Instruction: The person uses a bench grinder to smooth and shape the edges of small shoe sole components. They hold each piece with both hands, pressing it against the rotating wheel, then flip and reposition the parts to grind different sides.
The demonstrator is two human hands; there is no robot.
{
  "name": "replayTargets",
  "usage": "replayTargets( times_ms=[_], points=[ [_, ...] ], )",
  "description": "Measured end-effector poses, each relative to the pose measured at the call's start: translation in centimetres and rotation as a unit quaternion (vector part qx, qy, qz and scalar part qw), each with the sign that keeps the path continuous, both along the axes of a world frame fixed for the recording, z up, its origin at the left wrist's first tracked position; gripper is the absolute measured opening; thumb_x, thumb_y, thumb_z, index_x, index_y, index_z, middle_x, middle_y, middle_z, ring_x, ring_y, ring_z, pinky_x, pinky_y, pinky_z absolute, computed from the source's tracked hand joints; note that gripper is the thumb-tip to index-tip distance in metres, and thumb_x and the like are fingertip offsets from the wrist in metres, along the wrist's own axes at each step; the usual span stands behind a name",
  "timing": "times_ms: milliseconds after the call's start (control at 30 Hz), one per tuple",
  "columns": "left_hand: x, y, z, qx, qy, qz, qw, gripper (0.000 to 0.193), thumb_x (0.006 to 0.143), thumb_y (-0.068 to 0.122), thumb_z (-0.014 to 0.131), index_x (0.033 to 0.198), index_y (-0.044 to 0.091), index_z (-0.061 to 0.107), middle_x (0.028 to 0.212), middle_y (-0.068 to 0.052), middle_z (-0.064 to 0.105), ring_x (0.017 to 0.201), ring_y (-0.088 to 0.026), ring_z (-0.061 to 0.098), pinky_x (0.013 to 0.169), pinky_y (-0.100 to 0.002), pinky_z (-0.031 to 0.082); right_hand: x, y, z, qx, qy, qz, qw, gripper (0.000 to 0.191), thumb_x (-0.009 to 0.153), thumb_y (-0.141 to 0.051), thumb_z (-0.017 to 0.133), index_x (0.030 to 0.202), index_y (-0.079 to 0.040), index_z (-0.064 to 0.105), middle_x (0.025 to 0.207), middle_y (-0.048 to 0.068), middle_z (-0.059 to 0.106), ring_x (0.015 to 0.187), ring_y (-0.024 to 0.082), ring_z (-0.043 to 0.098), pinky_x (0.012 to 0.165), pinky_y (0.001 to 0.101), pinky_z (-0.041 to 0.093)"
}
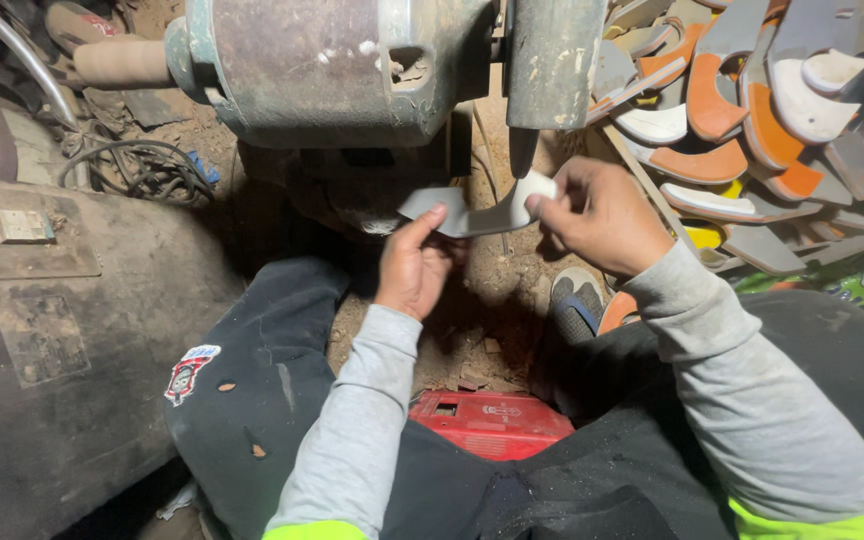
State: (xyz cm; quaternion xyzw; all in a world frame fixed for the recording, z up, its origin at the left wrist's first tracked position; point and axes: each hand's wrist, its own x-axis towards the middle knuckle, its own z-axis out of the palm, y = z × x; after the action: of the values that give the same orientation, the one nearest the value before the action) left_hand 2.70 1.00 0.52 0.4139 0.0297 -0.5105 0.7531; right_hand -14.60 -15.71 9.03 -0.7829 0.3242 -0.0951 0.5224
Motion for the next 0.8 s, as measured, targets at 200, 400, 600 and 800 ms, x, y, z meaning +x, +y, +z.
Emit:
replayTargets(
  times_ms=[200, 400, 600, 800],
  points=[
    [1.2, 1.4, 3.7, 0.009, -0.333, -0.064, 0.941, 0.021, 0.095, 0.019, 0.077, 0.099, -0.001, 0.075, 0.088, -0.006, 0.074, 0.074, -0.013, 0.066, 0.068, -0.029, 0.056, -0.5, -1.4, 0.0, 0.097, 0.017, 0.116, 0.988, 0.023, 0.091, -0.021, 0.074, 0.097, 0.000, 0.068, 0.080, 0.003, 0.071, 0.067, 0.008, 0.064, 0.057, 0.0264, 0.057],
    [0.0, 0.3, 4.0, -0.005, -0.447, -0.087, 0.890, 0.022, 0.099, 0.016, 0.076, 0.114, 0.001, 0.073, 0.103, -0.005, 0.075, 0.091, -0.013, 0.066, 0.083, -0.029, 0.055, -1.3, -3.9, 1.6, 0.048, 0.029, 0.065, 0.996, 0.022, 0.093, -0.020, 0.072, 0.106, -0.002, 0.070, 0.080, 0.004, 0.072, 0.068, 0.009, 0.065, 0.062, 0.0242, 0.053],
    [-2.9, -1.9, 0.8, -0.088, -0.068, -0.108, 0.988, 0.039, 0.099, 0.020, 0.067, 0.131, -0.001, 0.058, 0.111, -0.016, 0.071, 0.092, -0.027, 0.071, 0.079, -0.040, 0.058, -0.9, -5.2, 3.1, 0.033, -0.022, 0.008, 0.999, 0.027, 0.098, -0.019, 0.069, 0.113, 0.003, 0.064, 0.079, 0.005, 0.066, 0.066, 0.010, 0.064, 0.060, 0.0243, 0.053],
    [-4.4, -3.7, -1.9, -0.136, 0.066, -0.117, 0.982, 0.045, 0.100, 0.030, 0.063, 0.131, -0.002, 0.061, 0.117, -0.018, 0.071, 0.097, -0.026, 0.069, 0.083, -0.038, 0.057, 0.2, -5.6, 3.3, -0.076, -0.048, -0.003, 0.996, 0.020, 0.103, -0.015, 0.067, 0.103, 0.003, 0.059, 0.076, 0.004, 0.064, 0.060, 0.009, 0.062, 0.055, 0.0236, 0.048]
  ],
)
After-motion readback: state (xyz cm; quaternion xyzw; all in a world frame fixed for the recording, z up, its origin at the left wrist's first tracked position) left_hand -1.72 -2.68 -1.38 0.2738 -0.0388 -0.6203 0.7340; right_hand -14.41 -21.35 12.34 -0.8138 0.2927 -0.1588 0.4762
